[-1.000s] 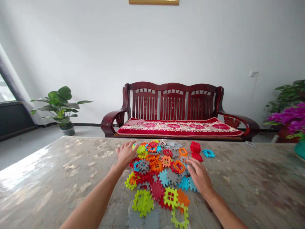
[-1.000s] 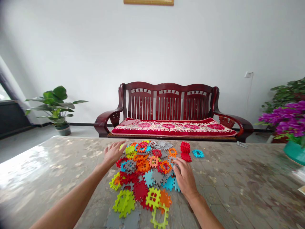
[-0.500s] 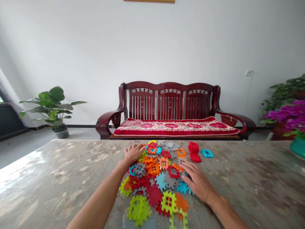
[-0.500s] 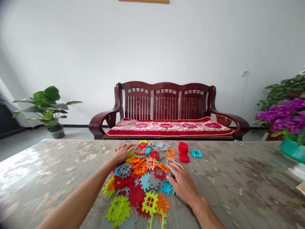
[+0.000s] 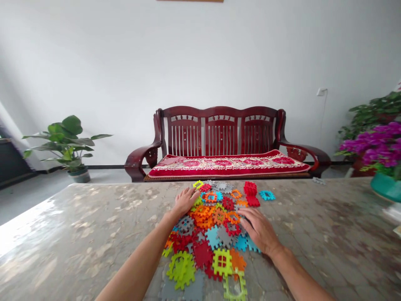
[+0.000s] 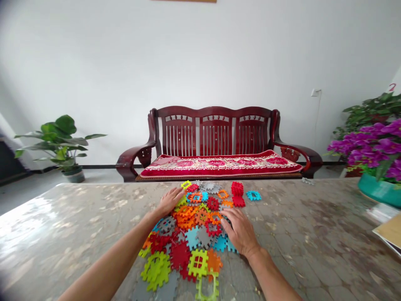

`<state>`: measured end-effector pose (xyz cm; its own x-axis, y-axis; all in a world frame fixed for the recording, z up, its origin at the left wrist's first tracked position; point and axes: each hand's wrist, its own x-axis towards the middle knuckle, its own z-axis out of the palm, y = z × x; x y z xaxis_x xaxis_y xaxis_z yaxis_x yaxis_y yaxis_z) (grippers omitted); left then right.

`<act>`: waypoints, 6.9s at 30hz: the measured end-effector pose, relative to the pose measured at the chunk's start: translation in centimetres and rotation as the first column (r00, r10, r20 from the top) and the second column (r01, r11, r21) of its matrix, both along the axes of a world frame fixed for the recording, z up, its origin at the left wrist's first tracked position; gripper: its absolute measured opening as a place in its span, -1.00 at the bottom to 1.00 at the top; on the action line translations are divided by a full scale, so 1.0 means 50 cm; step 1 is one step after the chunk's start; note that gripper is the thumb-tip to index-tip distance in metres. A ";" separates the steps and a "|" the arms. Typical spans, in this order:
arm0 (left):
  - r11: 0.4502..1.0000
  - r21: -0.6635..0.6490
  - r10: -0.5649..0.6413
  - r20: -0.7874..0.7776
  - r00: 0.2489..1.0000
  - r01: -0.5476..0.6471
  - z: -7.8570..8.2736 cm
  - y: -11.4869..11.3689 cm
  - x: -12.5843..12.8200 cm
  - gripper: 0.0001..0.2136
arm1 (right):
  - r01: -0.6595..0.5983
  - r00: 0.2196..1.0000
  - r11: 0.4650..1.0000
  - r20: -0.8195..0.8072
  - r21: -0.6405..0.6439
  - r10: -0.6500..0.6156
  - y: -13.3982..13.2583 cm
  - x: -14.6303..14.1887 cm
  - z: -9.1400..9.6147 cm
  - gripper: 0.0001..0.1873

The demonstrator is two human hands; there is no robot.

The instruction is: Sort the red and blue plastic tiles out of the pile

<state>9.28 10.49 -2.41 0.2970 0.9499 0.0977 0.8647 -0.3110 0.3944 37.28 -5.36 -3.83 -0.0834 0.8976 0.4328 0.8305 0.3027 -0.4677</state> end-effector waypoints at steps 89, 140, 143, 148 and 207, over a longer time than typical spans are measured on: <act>0.818 -0.043 -0.555 -0.325 0.766 0.574 -0.001 -0.389 0.077 -0.18 | 0.155 0.947 0.982 -0.269 -0.107 -0.179 0.009 0.019 0.015 -0.55; 0.945 0.123 -0.282 -0.156 0.947 0.302 0.017 -0.314 0.072 -0.86 | 0.027 0.999 0.999 0.030 -0.026 -0.027 -0.004 -0.006 -0.007 -0.72; 0.962 0.088 -0.243 -0.145 0.959 0.257 0.021 -0.306 0.075 -0.86 | 0.109 0.993 0.994 -0.047 -0.005 -0.109 0.000 -0.003 -0.016 -0.71; 0.981 0.037 -0.181 -0.156 0.971 0.189 0.037 -0.291 0.085 -0.82 | 0.182 0.959 0.983 -0.219 -0.002 -0.178 0.007 -0.003 -0.017 -0.66; 0.944 0.219 -0.207 -0.185 0.961 0.245 0.157 -0.206 -0.021 -0.49 | 0.064 0.988 0.998 -0.140 0.018 -0.061 0.020 0.016 -0.024 -0.77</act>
